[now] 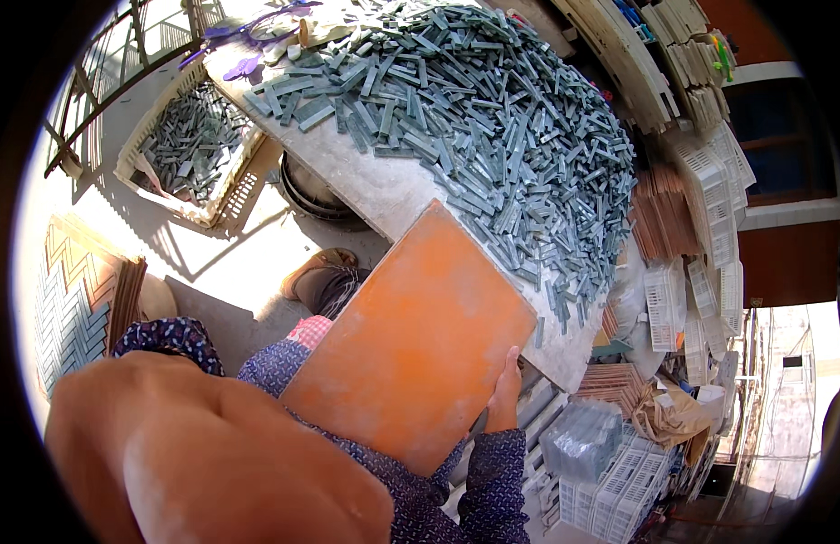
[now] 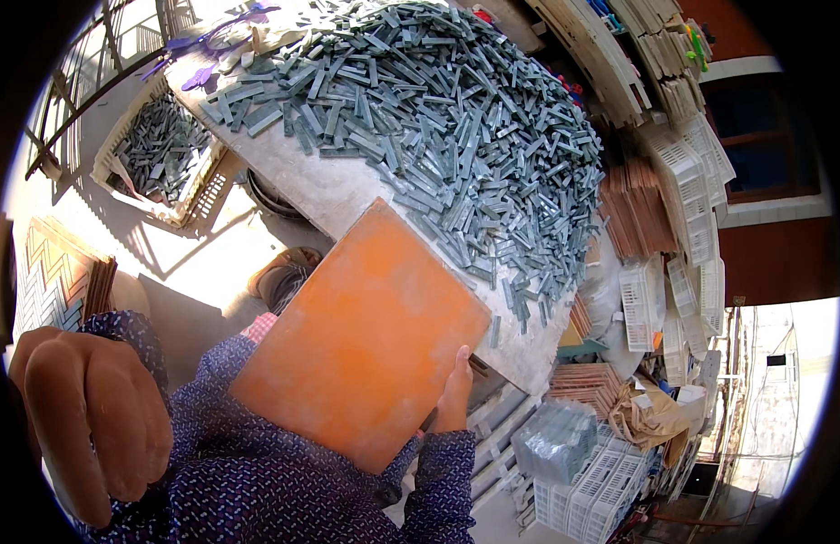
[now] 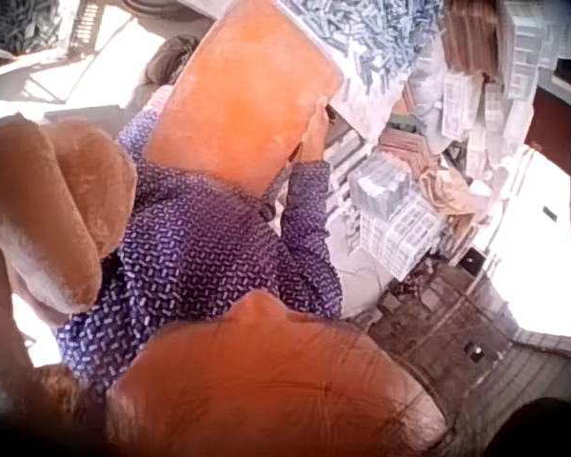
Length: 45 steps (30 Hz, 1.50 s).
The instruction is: The person arranges small rectangular tiles by hand into a herringbone pattern on a square board. They flip the board to check alignment, then continue placing tiles until the pattern is complete.
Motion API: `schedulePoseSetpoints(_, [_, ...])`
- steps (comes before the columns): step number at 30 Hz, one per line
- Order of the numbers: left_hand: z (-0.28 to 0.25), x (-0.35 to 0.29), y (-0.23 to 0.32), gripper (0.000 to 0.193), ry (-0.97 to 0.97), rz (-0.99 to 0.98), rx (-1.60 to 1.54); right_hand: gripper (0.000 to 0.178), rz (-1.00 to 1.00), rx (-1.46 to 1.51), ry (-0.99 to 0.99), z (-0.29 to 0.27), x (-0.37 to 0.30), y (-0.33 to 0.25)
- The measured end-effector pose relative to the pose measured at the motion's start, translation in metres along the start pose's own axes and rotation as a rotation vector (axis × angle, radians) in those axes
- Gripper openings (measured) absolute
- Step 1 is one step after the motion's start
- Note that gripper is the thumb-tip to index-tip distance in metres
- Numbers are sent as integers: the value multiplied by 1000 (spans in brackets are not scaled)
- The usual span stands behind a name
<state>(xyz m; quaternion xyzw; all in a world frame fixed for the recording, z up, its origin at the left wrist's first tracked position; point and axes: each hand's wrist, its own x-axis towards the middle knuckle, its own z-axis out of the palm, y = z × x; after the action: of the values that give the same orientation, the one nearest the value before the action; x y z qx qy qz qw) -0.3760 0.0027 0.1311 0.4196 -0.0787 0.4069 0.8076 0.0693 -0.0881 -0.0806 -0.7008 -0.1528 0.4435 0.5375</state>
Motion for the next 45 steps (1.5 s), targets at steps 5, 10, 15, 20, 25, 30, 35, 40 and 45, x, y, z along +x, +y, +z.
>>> schedulePoseSetpoints(5, [-13, 0, -9, 16, 15, 0, 68, 57, -29, -33, 11, 2, 13, 0])
schedulePoseSetpoints(10, [-75, 63, -61, 17, 114, 82, 391, 45, -329, -909, 318, -3, 17, -16])
schedulePoseSetpoints(15, [-129, 70, -161, 37, 718, -508, 906, 34, -557, -1478, 431, 13, -11, -101])
schedulePoseSetpoints(20, [-128, 107, -231, 45, 686, -591, 160, 47, -986, -1192, -16, 51, 24, -179])
schedulePoseSetpoints(25, [-79, 154, -247, 46, 626, -559, 196, 55, -973, -1070, -40, 55, 95, -153])
schedulePoseSetpoints(30, [-77, 164, -265, 50, 609, -582, 248, 53, -977, -984, -41, 40, 88, -162])
schedulePoseSetpoints(35, [-70, 174, -272, 55, 608, -610, 441, 54, -1004, -935, -29, 25, 87, -165])
schedulePoseSetpoints(40, [-61, 173, -284, 50, 572, -497, 583, 61, -1112, -1012, -98, 4, 87, -155])
schedulePoseSetpoints(45, [-39, 131, -285, 42, 512, -371, 949, 63, -1041, -1048, 40, -93, 22, -135])
